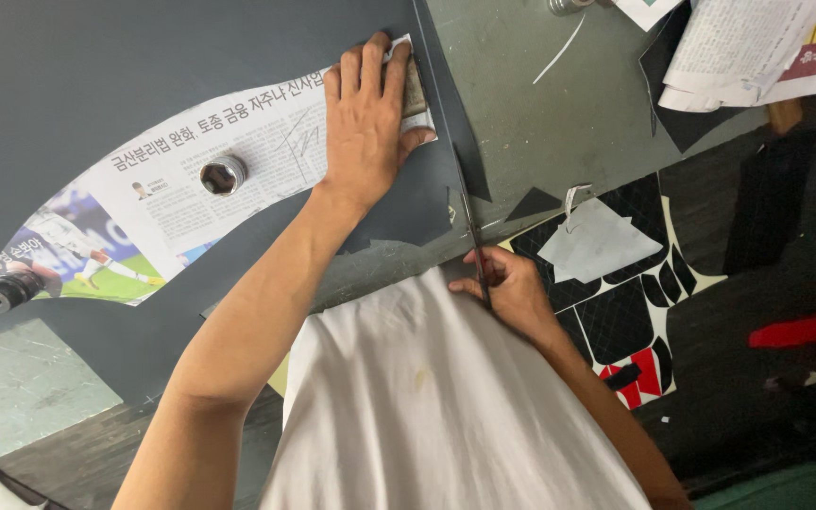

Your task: The person uses scissors to cut a black sheet of paper that is placed over a newspaper template on a table. They carefully follow the outline of the template to create a specific shape, using metal weights to hold the paper in place.

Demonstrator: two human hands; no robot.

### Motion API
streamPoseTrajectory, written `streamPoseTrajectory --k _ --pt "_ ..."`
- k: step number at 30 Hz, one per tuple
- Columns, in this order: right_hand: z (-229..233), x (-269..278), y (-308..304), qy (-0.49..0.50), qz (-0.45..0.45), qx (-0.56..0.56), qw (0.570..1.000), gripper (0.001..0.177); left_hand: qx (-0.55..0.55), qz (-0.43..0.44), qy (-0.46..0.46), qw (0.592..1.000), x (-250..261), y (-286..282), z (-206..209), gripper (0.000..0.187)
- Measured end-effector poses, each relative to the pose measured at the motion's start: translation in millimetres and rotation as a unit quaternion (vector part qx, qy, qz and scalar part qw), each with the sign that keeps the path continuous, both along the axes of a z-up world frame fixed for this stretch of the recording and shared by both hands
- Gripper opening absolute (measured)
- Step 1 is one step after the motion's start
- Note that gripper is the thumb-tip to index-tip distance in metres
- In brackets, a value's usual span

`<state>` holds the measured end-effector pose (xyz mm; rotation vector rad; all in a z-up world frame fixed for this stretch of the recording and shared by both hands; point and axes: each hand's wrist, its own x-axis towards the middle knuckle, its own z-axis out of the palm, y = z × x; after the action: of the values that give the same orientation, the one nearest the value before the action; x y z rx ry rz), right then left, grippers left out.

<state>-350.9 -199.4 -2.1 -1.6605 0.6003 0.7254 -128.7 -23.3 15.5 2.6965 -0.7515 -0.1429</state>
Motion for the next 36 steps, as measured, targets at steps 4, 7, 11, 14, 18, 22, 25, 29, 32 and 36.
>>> streamPoseTrajectory --k 4,7,11,14,18,22,25,29,32,36 --pt "-2.5 -3.5 -0.7 -0.013 -0.005 0.011 1.0 0.037 -0.001 -0.004 -0.01 1.0 0.1 1.5 -0.8 0.103" --pt "-1.7 0.5 -0.4 -0.022 -0.004 -0.004 1.0 0.041 0.002 0.0 -0.005 1.0 0.9 0.8 -1.1 0.105" --pt "-4.8 15.0 -0.9 -0.015 0.003 -0.014 1.0 0.045 0.005 -0.002 -0.004 1.0 0.2 0.7 -3.0 0.106" --pt "-4.6 17.7 1.4 -0.027 -0.007 -0.005 1.0 0.044 0.009 -0.006 -0.005 1.0 1.4 1.9 -1.6 0.107" --pt "-4.9 15.9 0.2 -0.022 -0.024 0.011 0.999 0.043 -0.001 -0.009 -0.003 1.0 0.9 2.8 -0.9 0.107" --pt "-4.4 20.0 0.9 -0.05 -0.018 0.008 0.999 0.043 0.004 -0.007 -0.006 1.0 1.7 2.7 0.8 0.109" --pt "-8.3 29.0 2.6 -0.047 -0.001 -0.015 0.999 0.043 0.001 -0.006 0.002 1.0 1.1 1.8 1.1 0.109" --pt "-10.7 35.0 4.2 -0.06 -0.02 0.012 0.998 0.04 0.006 -0.006 0.002 1.0 2.8 1.4 2.4 0.109" --pt "-11.3 35.6 3.1 -0.064 -0.033 0.034 0.997 0.039 0.004 -0.006 -0.005 1.0 2.6 2.0 1.6 0.108" --pt "-8.5 39.7 6.2 -0.065 -0.036 0.024 0.997 0.04 0.005 0.0 0.003 1.0 1.9 1.0 1.8 0.11"
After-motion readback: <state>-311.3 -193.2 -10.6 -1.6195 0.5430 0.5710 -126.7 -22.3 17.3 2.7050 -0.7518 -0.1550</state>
